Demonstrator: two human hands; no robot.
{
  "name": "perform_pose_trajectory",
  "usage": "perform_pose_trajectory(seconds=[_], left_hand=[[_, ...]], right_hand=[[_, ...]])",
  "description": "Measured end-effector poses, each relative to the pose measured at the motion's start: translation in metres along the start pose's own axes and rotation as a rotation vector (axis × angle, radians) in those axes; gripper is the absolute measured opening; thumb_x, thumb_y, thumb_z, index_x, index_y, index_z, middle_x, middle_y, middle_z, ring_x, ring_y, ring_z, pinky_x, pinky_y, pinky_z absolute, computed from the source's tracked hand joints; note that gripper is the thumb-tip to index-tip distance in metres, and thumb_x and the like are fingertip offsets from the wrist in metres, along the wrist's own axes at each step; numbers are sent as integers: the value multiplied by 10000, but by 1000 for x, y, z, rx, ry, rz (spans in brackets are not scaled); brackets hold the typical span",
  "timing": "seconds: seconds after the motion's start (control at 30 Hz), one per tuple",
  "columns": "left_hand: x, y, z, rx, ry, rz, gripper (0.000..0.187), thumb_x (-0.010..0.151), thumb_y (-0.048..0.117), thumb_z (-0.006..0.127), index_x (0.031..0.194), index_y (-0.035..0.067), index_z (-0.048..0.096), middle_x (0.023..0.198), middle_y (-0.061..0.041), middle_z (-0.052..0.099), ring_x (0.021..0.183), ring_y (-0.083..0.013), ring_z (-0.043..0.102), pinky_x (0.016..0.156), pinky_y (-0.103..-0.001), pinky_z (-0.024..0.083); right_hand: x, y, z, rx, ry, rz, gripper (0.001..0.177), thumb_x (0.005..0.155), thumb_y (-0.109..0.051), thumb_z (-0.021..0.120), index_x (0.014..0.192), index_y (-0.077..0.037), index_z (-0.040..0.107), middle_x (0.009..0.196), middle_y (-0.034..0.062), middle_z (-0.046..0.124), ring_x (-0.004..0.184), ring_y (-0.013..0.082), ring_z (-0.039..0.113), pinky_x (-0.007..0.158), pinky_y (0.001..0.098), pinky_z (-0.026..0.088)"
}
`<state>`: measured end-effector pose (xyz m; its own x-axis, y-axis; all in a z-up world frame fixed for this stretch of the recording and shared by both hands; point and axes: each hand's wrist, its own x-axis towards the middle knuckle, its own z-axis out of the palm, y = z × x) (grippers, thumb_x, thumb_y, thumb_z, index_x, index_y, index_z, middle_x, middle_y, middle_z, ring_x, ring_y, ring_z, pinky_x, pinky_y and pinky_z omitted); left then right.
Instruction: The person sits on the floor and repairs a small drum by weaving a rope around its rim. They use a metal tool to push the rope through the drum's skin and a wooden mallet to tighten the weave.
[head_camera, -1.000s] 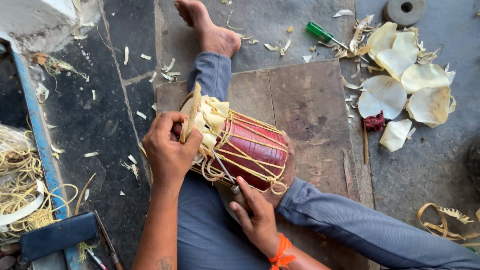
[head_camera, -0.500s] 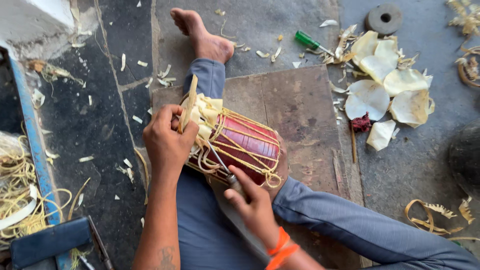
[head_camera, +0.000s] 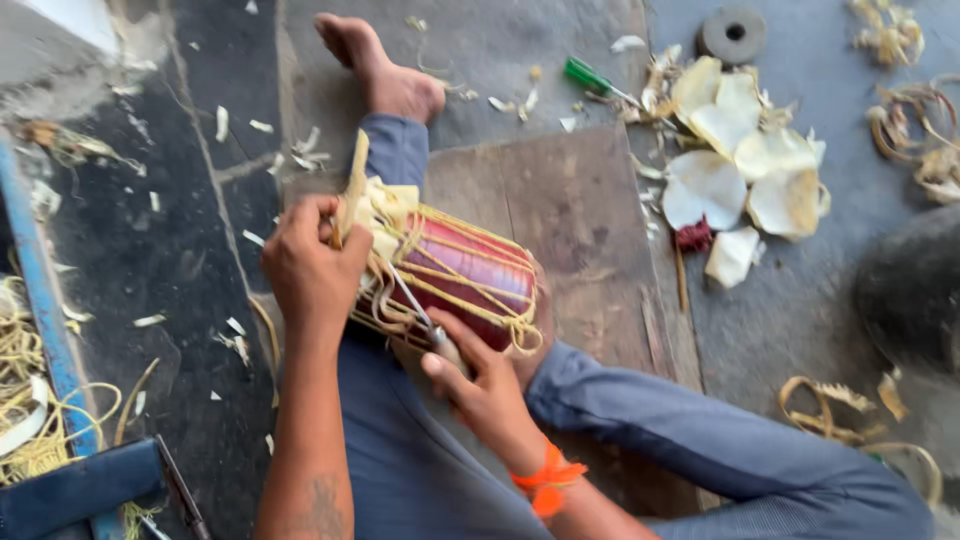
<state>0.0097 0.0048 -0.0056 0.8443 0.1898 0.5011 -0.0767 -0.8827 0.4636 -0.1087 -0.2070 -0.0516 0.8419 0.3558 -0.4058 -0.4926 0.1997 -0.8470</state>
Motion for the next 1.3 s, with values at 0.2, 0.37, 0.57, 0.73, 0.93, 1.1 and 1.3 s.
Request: perform_pose_trajectory(seconds=[0.2, 0.37, 0.57, 0.73, 0.93, 1.1, 1.3], left_hand=[[1, 7, -3, -82, 20, -40, 215, 768, 171, 758, 930, 57, 675, 847, -96, 697, 707, -288, 672, 681, -406, 542], [-16, 10, 3, -74, 5, -108, 241, 780, 183, 770, 961, 80, 649, 869, -104, 690, 707, -279, 695, 653, -417, 542], [-10, 4, -1, -120, 66, -12, 265, 769, 176, 757, 964, 78, 607, 879, -114, 684, 750, -317, 678, 666, -442, 533], [-11, 9, 9, -68, 91, -34, 238, 775, 189, 753, 925, 77, 605, 854, -123, 673, 747, -330, 677, 654, -457, 528], [3, 3, 15, -58, 62, -36, 204, 779, 188, 733, 885, 85, 592, 845, -120, 675, 741, -345, 687, 652, -476, 533], [-8, 4, 18, -126, 150, -20, 221, 781, 188, 726, 920, 82, 591, 868, -119, 681, 758, -351, 690, 666, -478, 538], [-21, 8, 5, -152, 51, -77, 228, 751, 236, 742, 888, 100, 622, 809, -148, 688, 758, -392, 686, 669, -504, 535]], right_hand=[[-1, 1, 0, -375, 123, -636, 462, 1020, -250, 615, 1440, -64, 564, 1109, 80, 635, 990, 180, 598, 890, 278, 460], [-27, 47, -21, -99, 186, -751, 317, 1014, -204, 555, 1277, -32, 599, 1108, 64, 538, 1005, 177, 517, 951, 276, 420], [10, 48, -7, -463, 350, -904, 247, 1005, -172, 581, 1210, -44, 629, 1093, 91, 585, 1029, 202, 560, 951, 311, 442], [-1, 3, -7, -536, 342, -999, 300, 1034, -195, 572, 1252, 11, 594, 1225, 169, 565, 1137, 283, 540, 1025, 381, 388], [20, 10, -20, -421, 293, -964, 429, 1033, -368, 549, 1300, -34, 576, 1198, 106, 503, 950, 148, 520, 861, 306, 456], [-3, 38, -33, -359, 312, -854, 447, 1035, -349, 613, 1318, -18, 513, 1105, 88, 520, 885, 189, 523, 821, 348, 430], [52, -30, 16, -587, 316, -1102, 414, 1008, -262, 619, 1386, -116, 531, 1196, 123, 537, 1054, 240, 543, 932, 381, 463]])
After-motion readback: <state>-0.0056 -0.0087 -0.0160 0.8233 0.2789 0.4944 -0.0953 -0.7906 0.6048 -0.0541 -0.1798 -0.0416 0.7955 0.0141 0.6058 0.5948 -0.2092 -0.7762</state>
